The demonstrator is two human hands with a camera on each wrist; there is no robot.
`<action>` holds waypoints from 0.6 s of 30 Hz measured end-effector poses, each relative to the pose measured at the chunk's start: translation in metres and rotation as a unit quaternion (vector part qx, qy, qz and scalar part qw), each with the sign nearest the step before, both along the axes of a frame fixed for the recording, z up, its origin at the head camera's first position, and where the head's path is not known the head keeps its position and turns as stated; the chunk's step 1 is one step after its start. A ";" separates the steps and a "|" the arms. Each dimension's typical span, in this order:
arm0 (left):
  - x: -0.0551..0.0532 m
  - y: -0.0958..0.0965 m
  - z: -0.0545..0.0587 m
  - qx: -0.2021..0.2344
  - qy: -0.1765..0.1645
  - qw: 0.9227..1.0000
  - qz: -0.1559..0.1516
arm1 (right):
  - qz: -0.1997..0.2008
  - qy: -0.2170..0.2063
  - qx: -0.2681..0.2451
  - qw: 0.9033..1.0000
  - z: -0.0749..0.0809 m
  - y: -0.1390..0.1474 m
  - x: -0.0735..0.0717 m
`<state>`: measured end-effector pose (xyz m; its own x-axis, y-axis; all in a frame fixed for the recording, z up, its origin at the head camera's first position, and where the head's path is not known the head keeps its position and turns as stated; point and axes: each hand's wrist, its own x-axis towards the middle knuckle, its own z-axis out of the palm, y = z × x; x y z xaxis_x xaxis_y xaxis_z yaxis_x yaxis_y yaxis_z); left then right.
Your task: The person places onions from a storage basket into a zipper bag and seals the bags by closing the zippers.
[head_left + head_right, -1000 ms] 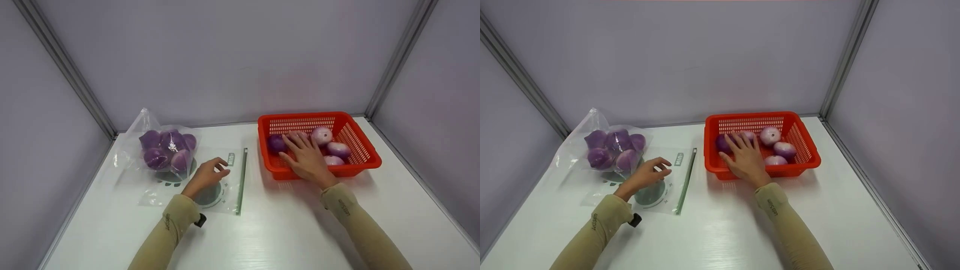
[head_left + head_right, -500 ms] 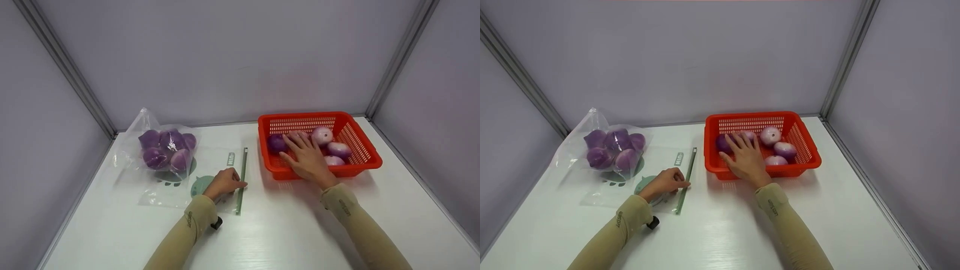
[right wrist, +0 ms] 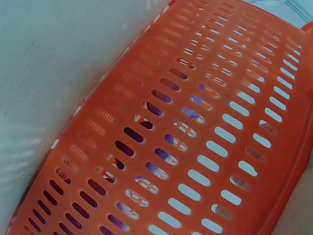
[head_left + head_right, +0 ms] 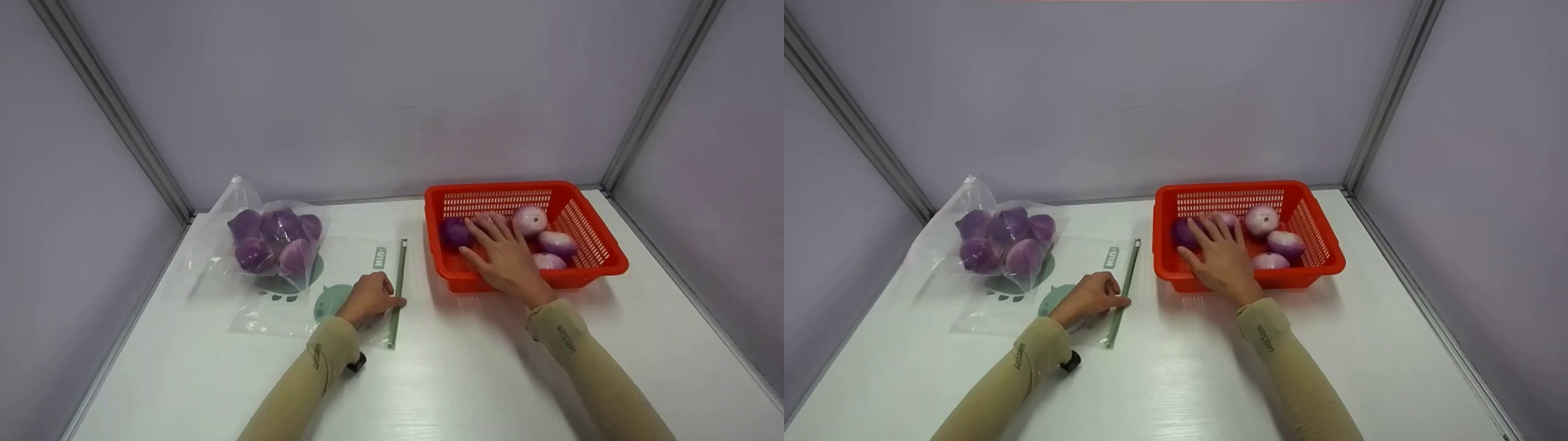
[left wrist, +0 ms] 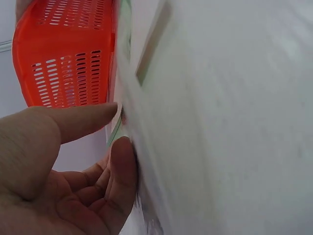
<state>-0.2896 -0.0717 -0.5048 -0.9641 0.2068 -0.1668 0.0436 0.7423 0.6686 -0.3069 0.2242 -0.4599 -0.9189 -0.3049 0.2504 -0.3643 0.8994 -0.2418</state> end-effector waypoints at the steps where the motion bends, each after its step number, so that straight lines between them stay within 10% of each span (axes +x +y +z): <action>1: 0.000 0.000 -0.001 0.001 0.000 1.000 0.001 | 0.001 0.001 0.000 1.000 0.000 0.000 0.000; 18: -0.006 0.009 -0.005 -0.052 0.021 0.998 -0.006 | 0.002 0.000 0.005 1.000 0.001 0.004 -0.001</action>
